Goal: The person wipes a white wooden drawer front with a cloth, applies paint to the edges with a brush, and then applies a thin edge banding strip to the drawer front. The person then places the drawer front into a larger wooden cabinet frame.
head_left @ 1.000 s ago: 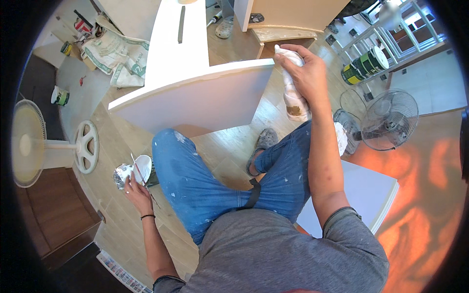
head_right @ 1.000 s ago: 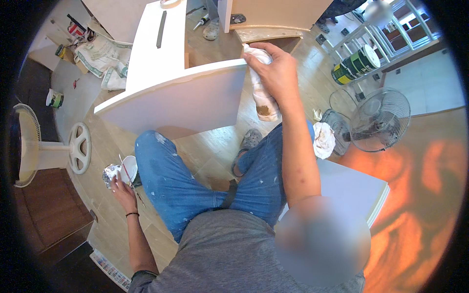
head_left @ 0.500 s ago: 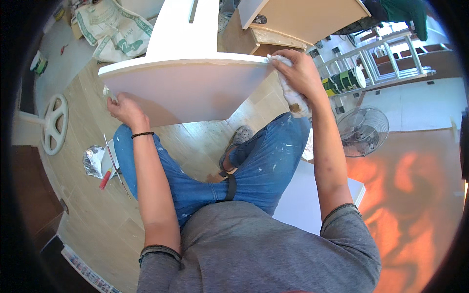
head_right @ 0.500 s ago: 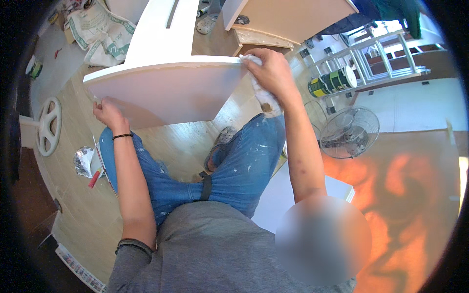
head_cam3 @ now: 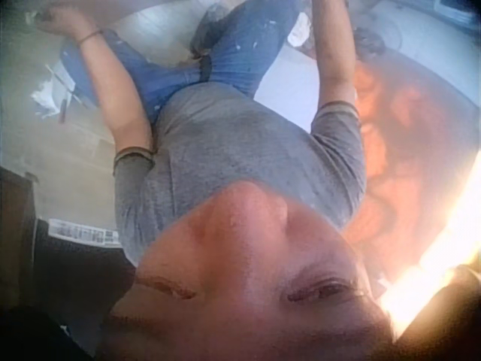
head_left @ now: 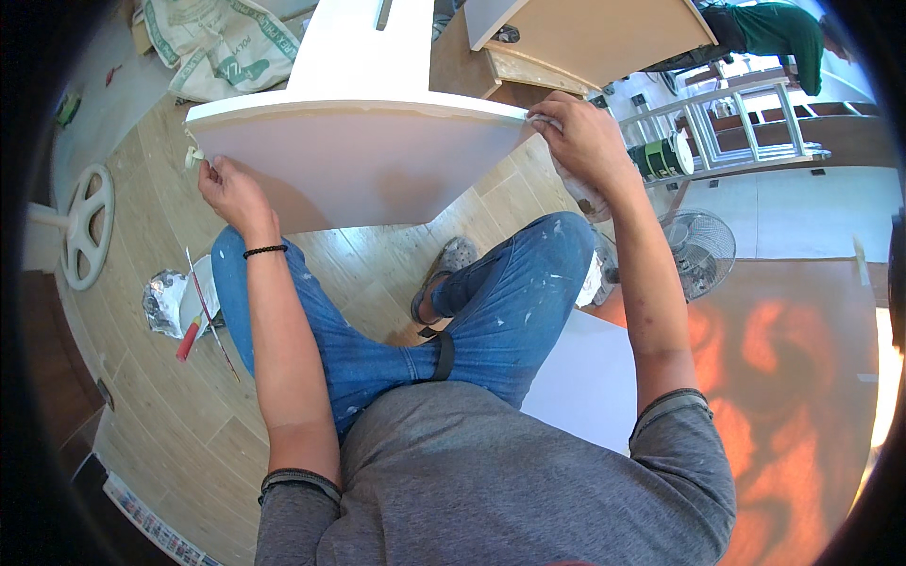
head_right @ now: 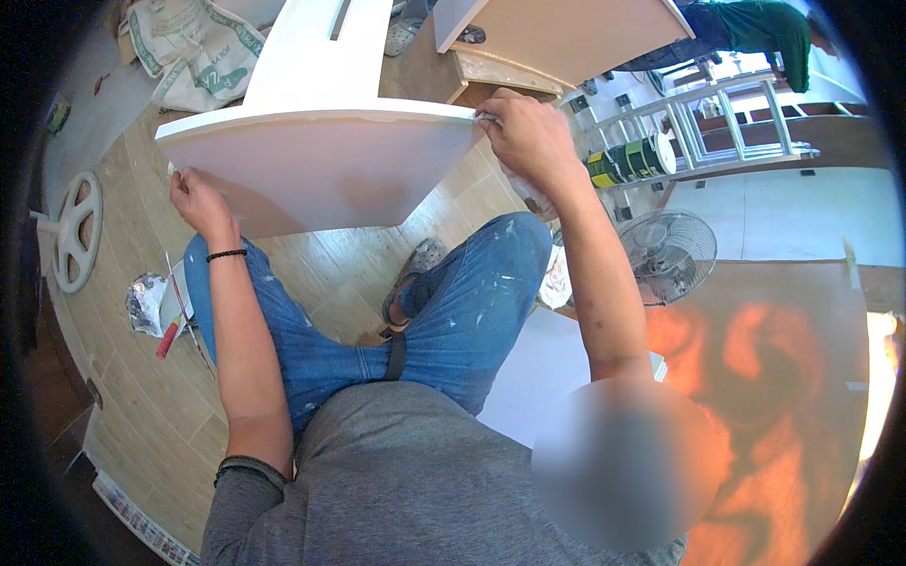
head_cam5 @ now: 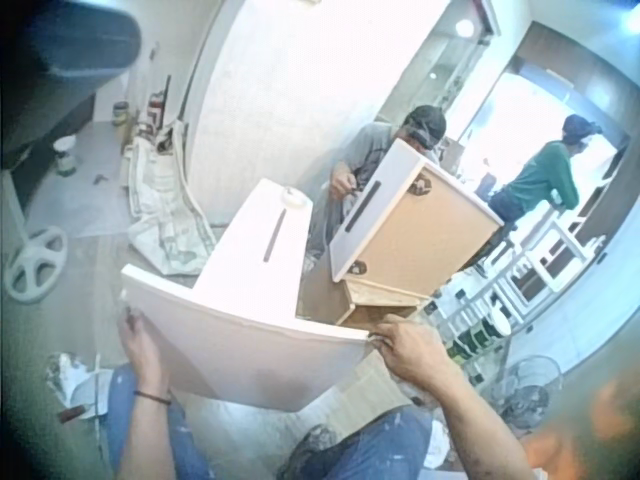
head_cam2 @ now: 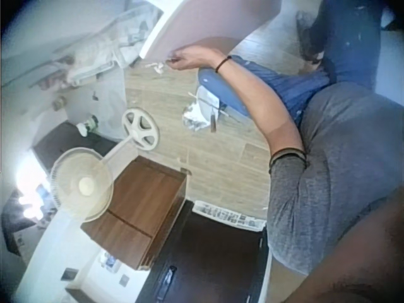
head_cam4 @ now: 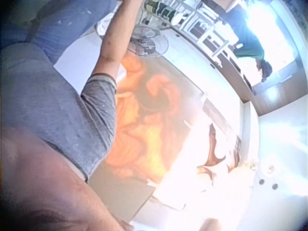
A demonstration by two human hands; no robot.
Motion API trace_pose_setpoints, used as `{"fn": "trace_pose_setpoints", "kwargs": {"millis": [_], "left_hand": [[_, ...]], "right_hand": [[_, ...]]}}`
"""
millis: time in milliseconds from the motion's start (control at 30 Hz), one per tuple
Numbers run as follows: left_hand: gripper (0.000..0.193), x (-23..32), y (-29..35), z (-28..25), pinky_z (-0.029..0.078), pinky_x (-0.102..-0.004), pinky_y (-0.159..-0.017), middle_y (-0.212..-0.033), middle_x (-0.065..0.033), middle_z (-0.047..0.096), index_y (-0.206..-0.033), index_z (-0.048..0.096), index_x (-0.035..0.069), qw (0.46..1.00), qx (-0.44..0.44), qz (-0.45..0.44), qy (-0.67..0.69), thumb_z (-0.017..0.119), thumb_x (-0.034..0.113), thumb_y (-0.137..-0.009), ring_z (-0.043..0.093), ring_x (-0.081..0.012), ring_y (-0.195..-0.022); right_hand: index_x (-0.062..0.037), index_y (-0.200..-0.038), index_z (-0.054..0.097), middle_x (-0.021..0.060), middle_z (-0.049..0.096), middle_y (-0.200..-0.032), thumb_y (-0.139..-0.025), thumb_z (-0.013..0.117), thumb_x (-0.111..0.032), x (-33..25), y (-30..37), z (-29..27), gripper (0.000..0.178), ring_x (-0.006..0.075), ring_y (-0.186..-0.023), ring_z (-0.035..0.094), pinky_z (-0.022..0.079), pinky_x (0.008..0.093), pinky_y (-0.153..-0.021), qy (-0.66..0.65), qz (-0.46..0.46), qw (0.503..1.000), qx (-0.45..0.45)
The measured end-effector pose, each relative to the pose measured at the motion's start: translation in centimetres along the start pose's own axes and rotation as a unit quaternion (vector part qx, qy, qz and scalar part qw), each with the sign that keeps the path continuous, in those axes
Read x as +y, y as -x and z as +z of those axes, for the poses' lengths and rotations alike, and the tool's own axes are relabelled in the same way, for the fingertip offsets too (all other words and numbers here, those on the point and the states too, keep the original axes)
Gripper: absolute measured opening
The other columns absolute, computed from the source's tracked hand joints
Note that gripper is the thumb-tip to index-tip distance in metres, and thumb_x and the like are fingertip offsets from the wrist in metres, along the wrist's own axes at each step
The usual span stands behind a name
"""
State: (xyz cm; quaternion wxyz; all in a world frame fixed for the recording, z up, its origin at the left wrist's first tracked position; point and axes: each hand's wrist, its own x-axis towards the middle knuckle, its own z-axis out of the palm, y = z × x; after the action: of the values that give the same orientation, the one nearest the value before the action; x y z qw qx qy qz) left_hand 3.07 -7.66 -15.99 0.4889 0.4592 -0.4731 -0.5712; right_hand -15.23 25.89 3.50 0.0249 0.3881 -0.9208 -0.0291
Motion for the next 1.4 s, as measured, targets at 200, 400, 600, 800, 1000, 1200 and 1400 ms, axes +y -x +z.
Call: {"fn": "trace_pose_setpoints", "kwargs": {"millis": [200, 400, 600, 800, 1000, 1200, 1400], "left_hand": [[0.047, -0.2, 0.0, 0.0, 0.048, -0.0398, -0.102, -0.136, -0.0251, 0.058, -0.141, 0.047, -0.013, 1.0, -0.004, 0.0, 0.002, 0.048, 0.019, -0.107, 0.061, -0.0316, -0.119], [0.047, 0.1, 0.1, 0.0, 0.048, -0.0403, -0.102, -0.135, -0.0255, 0.059, -0.14, 0.049, -0.014, 1.0, -0.021, 0.007, -0.005, 0.048, 0.02, -0.106, 0.062, -0.0326, -0.118], [0.048, 0.1, 0.2, -0.1, 0.047, -0.0413, -0.103, -0.136, -0.0261, 0.059, -0.139, 0.049, -0.014, 0.999, -0.022, 0.016, -0.032, 0.048, 0.021, -0.106, 0.061, -0.0337, -0.12], [0.05, -0.3, 0.0, -0.2, 0.046, -0.0422, -0.105, -0.138, -0.0263, 0.054, -0.141, 0.047, -0.013, 0.999, -0.02, 0.014, -0.046, 0.049, 0.023, -0.107, 0.059, -0.0347, -0.122], [0.054, -1.3, -0.5, -0.2, 0.044, -0.0427, -0.109, -0.142, -0.0261, 0.047, -0.145, 0.043, -0.012, 0.999, -0.033, 0.005, -0.03, 0.05, 0.025, -0.107, 0.055, -0.0346, -0.128], [0.043, -0.8, 0.2, 0.3, 0.048, -0.0394, -0.097, -0.126, -0.0203, 0.064, -0.134, 0.056, -0.01, 0.999, -0.019, 0.027, -0.016, 0.048, 0.022, -0.106, 0.062, -0.0279, -0.11], [0.045, -1.0, -0.1, 0.1, 0.047, -0.0407, -0.1, -0.134, -0.0224, 0.058, -0.137, 0.052, -0.012, 0.999, -0.017, 0.016, -0.04, 0.048, 0.021, -0.106, 0.06, -0.0301, -0.116]], "right_hand": [[-0.0115, -0.107, 0.077, 0.0084, 0.073, -0.109, -0.095, 0.061, -0.024, -1.0, -0.4, -0.6, 0.024, 0.0339, -0.101, 0.07, 0.055, 0.0459, -0.089, 0.021, -0.001, 1.0, -0.023], [-0.0123, -0.108, 0.077, 0.0098, 0.074, -0.105, -0.095, 0.062, -0.024, -2.8, -1.5, -0.3, 0.023, 0.0345, -0.1, 0.07, 0.055, 0.0454, -0.088, 0.022, -0.037, 0.999, -0.008], [-0.0099, -0.101, 0.078, 0.0107, 0.074, -0.1, -0.091, 0.06, -0.023, -4.5, -2.3, -0.3, 0.025, 0.0362, -0.094, 0.072, 0.057, 0.0477, -0.082, 0.014, -0.071, 0.997, 0.017], [-0.0112, -0.103, 0.078, 0.0114, 0.075, -0.102, -0.091, 0.06, -0.022, -2.4, -1.4, -0.2, 0.024, 0.0355, -0.096, 0.072, 0.057, 0.0467, -0.085, 0.029, -0.036, 0.999, 0.0], [-0.0124, -0.106, 0.078, 0.0136, 0.075, -0.102, -0.092, 0.062, -0.023, 0.1, -0.6, -0.3, 0.024, 0.0357, -0.098, 0.071, 0.055, 0.0464, -0.089, 0.035, -0.005, 0.999, -0.03], [-0.0129, -0.105, 0.08, 0.0166, 0.076, -0.1, -0.089, 0.063, -0.026, -3.2, -2.9, -0.2, 0.026, 0.038, -0.095, 0.072, 0.057, 0.048, -0.087, -0.021, -0.052, 0.998, -0.021], [-0.0116, -0.109, 0.08, 0.0175, 0.077, -0.102, -0.091, 0.067, -0.032, -6.5, -5.2, 0.1, 0.03, 0.039, -0.094, 0.073, 0.056, 0.0464, -0.089, -0.212, -0.114, 0.97, 0.035]]}}
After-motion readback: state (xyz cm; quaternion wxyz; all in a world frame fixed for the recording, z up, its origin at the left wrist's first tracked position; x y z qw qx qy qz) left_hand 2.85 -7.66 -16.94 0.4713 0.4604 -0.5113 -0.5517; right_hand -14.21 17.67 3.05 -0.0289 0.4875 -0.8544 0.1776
